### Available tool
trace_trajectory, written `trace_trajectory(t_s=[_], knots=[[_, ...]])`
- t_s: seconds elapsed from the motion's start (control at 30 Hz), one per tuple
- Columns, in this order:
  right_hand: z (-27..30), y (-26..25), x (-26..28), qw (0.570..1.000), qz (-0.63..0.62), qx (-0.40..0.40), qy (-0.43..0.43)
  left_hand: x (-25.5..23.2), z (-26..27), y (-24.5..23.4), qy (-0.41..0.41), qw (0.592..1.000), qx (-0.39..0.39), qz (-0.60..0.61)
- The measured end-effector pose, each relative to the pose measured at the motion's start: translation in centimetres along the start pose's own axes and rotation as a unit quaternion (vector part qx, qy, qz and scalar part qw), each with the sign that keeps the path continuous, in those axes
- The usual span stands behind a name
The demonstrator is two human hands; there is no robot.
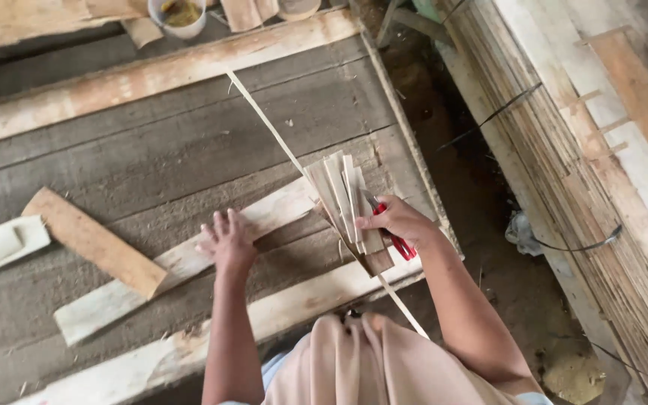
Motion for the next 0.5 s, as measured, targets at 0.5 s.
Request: trace_trajectory(t_s=[0.5], knots=[[-3.8,-6.0,7.0,0.997,-0.074,0.021,0.01,-20.4,3.4,-7.3,0.304,0.936,-0.171,0.034]])
Point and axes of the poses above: each hand's wrist, its own z-axis away from the middle knuckle, its own y-axis out of the palm, x = y × z, the point moved 9 cm from there along -z, towards the middle knuckle, and after that the axes turned 2 degrees about -z, right-handed, at the moved point
